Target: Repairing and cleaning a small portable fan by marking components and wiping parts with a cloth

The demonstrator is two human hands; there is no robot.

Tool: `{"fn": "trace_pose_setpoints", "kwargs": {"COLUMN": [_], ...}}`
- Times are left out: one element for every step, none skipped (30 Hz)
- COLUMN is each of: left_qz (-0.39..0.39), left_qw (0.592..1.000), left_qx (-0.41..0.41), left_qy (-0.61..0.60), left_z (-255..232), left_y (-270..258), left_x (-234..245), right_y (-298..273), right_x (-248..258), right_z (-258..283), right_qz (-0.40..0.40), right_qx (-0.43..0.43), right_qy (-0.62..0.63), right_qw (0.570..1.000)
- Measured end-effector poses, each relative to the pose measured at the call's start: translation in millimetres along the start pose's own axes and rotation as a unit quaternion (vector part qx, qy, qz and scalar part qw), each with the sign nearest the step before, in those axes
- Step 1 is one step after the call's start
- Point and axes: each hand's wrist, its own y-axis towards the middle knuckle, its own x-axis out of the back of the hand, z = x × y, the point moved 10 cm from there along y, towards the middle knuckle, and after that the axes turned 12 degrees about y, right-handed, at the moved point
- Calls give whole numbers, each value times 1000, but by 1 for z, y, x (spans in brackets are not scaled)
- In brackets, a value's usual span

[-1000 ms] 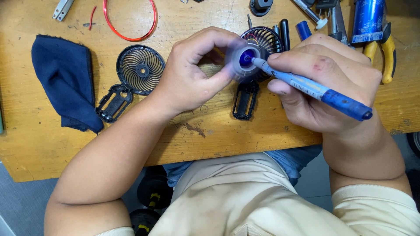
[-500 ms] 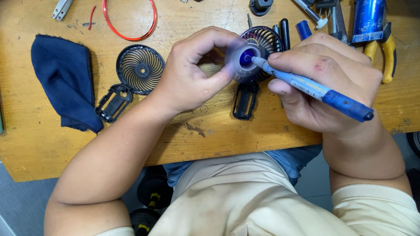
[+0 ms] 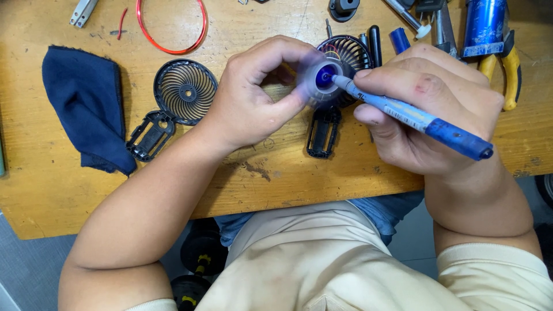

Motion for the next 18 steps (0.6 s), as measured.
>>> {"fn": "trace_pose_setpoints", "kwargs": {"left_qz": [0, 2, 3, 3, 1, -2, -2, -1, 1, 0, 0, -1, -1, -1, -1, -1, 2, 3], "left_qw": [1000, 1000, 1000, 1000, 1000, 1000, 1000, 1000, 1000, 1000, 1000, 1000, 1000, 1000, 1000, 1000, 1000, 1000], "left_qx": [0, 1, 2, 1, 3, 4, 3, 6, 8, 8, 2, -2, -2, 0, 2, 2, 4, 5], "left_qy": [0, -1, -1, -1, -6, -9, -9, -7, -5, -5, -2, 1, 1, -4, -9, -9, -11, -12], "left_z": [0, 0, 0, 0, 0, 1, 1, 2, 3, 1, -1, -4, -3, -3, -2, -1, -1, 0], "left_y": [0, 0, 0, 0, 0, 0, 0, 0, -1, 0, 1, 2, 1, 1, 1, 1, 1, 1], "left_x": [0, 0, -1, -1, -1, 0, 0, 0, -1, 0, 1, 2, 1, 1, 0, 0, 0, 0], "right_y": [1, 2, 3, 3, 3, 3, 3, 3, 2, 3, 3, 3, 3, 4, 5, 5, 5, 5], "right_x": [0, -1, -1, -1, -1, -1, -1, 0, 0, 0, 0, -1, -1, -1, -1, -1, -1, -1], "right_z": [1, 1, 1, 1, 1, 1, 1, 1, 1, 1, 1, 1, 1, 2, 2, 3, 2, 2], "right_qz": [0, 0, 1, 1, 1, 0, 0, 0, 0, 0, -1, -1, -1, 2, 5, 4, 4, 5], "right_qx": [0, -2, -4, -4, -3, -1, 0, -1, -2, -1, 2, 5, 5, 8, 11, 10, 8, 8], "right_qy": [0, 1, 1, 1, 0, -2, -2, 2, 6, 6, 5, 4, 4, 2, 0, 0, 1, 2], "right_qw": [1000, 1000, 1000, 1000, 1000, 1000, 1000, 1000, 1000, 1000, 1000, 1000, 1000, 1000, 1000, 1000, 1000, 1000]}}
